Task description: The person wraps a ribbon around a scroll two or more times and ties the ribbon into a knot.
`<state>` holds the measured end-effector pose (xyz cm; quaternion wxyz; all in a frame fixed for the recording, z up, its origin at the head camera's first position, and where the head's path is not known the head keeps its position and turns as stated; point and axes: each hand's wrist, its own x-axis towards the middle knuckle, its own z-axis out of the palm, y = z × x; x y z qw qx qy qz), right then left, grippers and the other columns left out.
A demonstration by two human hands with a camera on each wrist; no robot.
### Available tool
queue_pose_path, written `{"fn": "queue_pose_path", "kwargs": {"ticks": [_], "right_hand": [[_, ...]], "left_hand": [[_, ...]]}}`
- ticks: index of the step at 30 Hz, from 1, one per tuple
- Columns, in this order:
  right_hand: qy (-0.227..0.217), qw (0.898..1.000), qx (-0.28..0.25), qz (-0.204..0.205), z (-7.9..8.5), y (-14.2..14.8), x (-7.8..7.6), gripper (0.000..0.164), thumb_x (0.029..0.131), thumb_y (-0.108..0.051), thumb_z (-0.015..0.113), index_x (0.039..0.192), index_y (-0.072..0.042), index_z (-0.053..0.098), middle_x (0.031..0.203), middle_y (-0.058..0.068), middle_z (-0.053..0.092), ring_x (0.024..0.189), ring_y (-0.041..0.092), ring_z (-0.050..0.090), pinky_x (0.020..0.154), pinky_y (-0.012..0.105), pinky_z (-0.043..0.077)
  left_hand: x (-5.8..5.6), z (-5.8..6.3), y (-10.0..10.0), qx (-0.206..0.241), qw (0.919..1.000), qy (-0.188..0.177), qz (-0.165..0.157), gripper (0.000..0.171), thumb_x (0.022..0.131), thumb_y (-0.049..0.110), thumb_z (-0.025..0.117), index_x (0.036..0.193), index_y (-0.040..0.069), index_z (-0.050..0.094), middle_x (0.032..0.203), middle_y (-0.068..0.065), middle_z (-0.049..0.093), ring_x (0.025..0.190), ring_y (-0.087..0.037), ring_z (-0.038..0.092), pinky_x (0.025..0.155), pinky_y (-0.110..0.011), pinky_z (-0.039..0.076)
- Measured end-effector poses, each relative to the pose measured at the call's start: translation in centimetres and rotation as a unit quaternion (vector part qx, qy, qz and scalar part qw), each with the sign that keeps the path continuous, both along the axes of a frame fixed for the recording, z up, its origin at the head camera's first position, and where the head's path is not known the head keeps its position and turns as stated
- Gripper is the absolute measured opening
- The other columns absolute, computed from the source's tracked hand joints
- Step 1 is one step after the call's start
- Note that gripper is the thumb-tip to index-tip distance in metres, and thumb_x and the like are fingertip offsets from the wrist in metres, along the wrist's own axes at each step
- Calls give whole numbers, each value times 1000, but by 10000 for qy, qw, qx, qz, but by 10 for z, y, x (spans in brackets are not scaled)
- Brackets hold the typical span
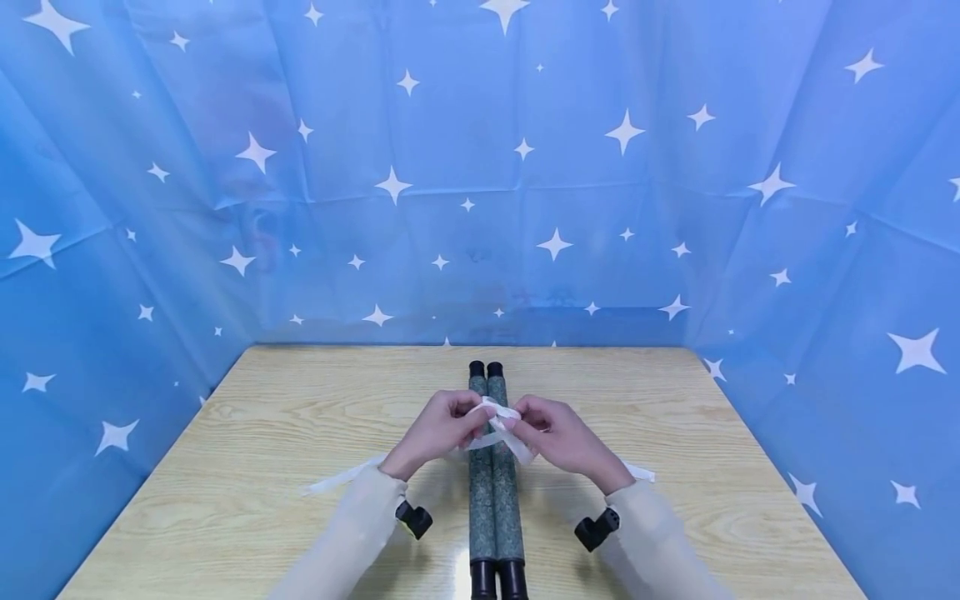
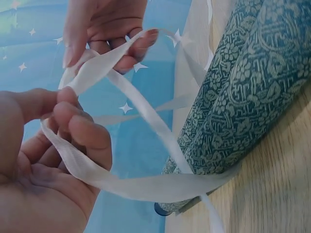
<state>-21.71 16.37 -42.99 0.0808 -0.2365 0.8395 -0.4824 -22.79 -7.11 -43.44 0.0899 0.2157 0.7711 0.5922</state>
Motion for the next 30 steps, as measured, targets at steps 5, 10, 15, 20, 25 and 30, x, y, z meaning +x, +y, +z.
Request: {"fn": "queue_pose_path", "kwargs": {"ticks": [5,10,15,20,25,30], "right_hand": [[681,9964,18,-498,9,10,-3,18,102,-35,65,96,-19,70,103,0,72,90,16,66,73,30,56],[1085,9902,-145,-865,22,22,-2,23,100,-33,69,83,-17,68,111,-1,72,100,16,65,84,36,54],[1265,9862,-377,-999,40,32,9,22,101,-30,67,83,-17,67,92,1,70,95,14,65,87,42,50],[1557,9825,-565,-847,57,35,22,13,100,-23,69,88,-19,71,77,-3,65,79,13,63,70,31,48],[1984,9764,-778,346,66,32,34,17,94,-5,72,90,-20,76,74,-5,68,64,8,57,58,25,48],[1618,9590,-228,2315,61,19,45,13,98,-12,69,103,-16,80,84,-4,74,71,0,62,62,24,56]], "left_hand": [[-1,1,-1,104,9997,-135,170,20,104,24,62,101,7,73,81,-19,69,59,-12,59,59,-39,56],[0,3,0,407,9987,-310,80,22,105,22,62,103,2,71,90,-25,71,63,-13,65,73,-60,58],[0,2,1,622,9974,-369,18,26,105,24,60,103,0,70,95,-25,72,68,-14,69,80,-61,58],[0,2,2,697,9967,-386,147,25,105,23,60,102,0,69,99,-26,72,71,-13,71,76,-42,63],[-1,2,4,835,9954,-438,167,27,105,22,60,105,-3,68,100,-22,73,76,-12,72,78,-35,63],[-4,0,6,908,9948,-387,240,26,105,21,60,105,-4,68,94,-14,73,77,-13,72,78,-35,63]]}}
